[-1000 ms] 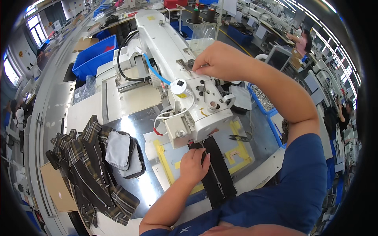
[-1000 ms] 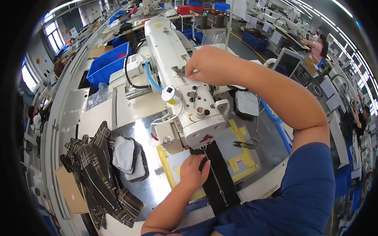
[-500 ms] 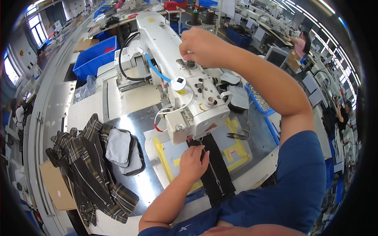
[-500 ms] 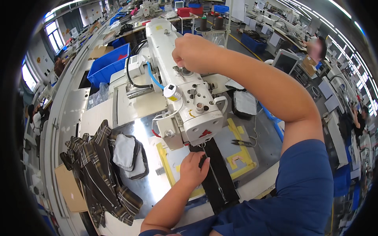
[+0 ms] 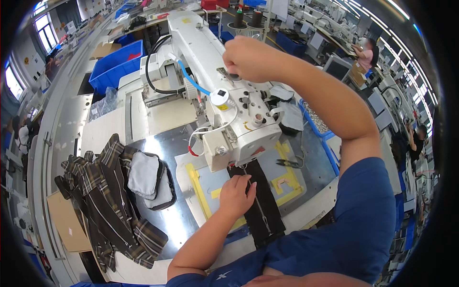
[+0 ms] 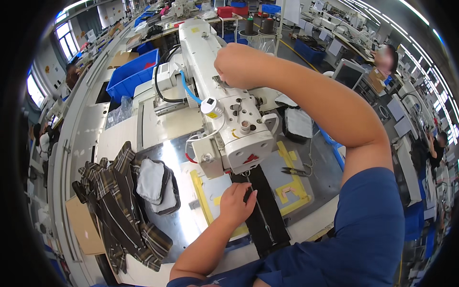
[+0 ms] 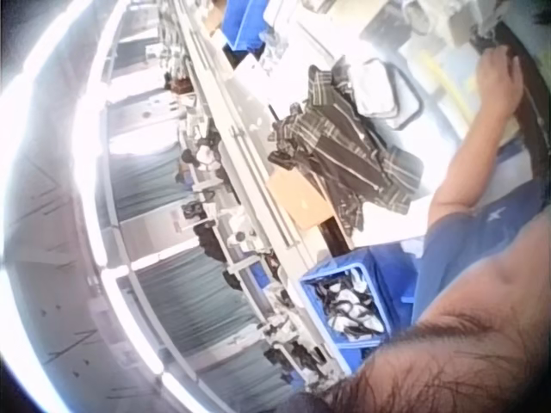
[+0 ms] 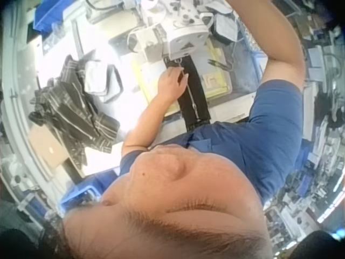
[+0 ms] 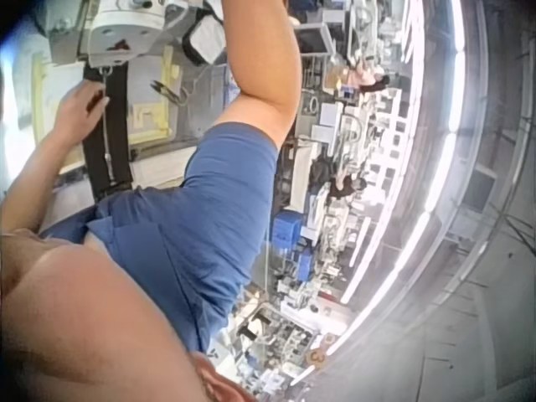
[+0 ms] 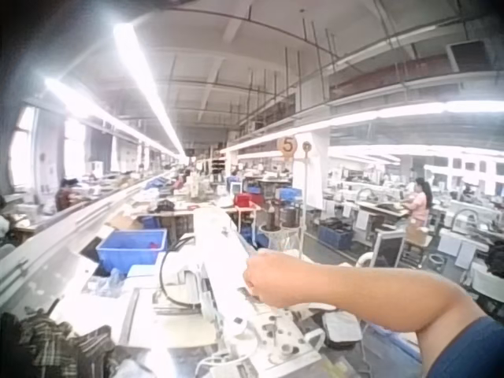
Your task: The person attaches a zipper pull to a zipper on a black fabric pouch and then uses a sewing machine to stitch the zipper in place. They handle the pouch and zipper components by hand, aligning them under the machine needle and guiding the fabric through the sewing process.
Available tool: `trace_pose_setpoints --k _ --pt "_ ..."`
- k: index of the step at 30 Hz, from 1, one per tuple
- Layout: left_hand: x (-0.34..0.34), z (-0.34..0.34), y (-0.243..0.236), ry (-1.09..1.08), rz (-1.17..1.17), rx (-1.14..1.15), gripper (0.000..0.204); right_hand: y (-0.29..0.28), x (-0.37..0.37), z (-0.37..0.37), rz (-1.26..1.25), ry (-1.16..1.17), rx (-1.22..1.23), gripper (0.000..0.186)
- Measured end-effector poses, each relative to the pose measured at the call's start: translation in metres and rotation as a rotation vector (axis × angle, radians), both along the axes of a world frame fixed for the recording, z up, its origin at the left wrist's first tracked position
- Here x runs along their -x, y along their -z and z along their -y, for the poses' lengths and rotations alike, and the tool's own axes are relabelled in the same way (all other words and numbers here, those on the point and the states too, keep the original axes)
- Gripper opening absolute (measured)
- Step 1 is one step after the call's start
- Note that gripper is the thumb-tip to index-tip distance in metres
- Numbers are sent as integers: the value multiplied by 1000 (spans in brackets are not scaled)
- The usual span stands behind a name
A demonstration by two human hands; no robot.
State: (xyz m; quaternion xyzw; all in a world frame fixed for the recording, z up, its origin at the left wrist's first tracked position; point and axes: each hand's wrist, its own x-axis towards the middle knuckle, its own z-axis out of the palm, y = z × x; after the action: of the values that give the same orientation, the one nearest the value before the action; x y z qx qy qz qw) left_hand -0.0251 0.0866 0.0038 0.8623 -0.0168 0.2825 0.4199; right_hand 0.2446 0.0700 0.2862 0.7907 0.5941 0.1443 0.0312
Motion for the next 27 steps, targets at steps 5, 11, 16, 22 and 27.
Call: trace_pose_setpoints --k 5,11,16,22,27 --pt "-1 1 2 7 -13 15 26 -15 5 13 -106 272 155 10" --pt "-1 2 2 17 0 18 26 5 -10 -2 6 40 -68 10" --pt "0 0 1 7 3 18 25 -2 14 14 2 60 75 10" --pt "-1 3 1 25 -1 25 25 6 -13 5 68 154 43 12" --pt "0 -2 -2 -7 0 6 26 11 11 -2 71 17 -34 15"
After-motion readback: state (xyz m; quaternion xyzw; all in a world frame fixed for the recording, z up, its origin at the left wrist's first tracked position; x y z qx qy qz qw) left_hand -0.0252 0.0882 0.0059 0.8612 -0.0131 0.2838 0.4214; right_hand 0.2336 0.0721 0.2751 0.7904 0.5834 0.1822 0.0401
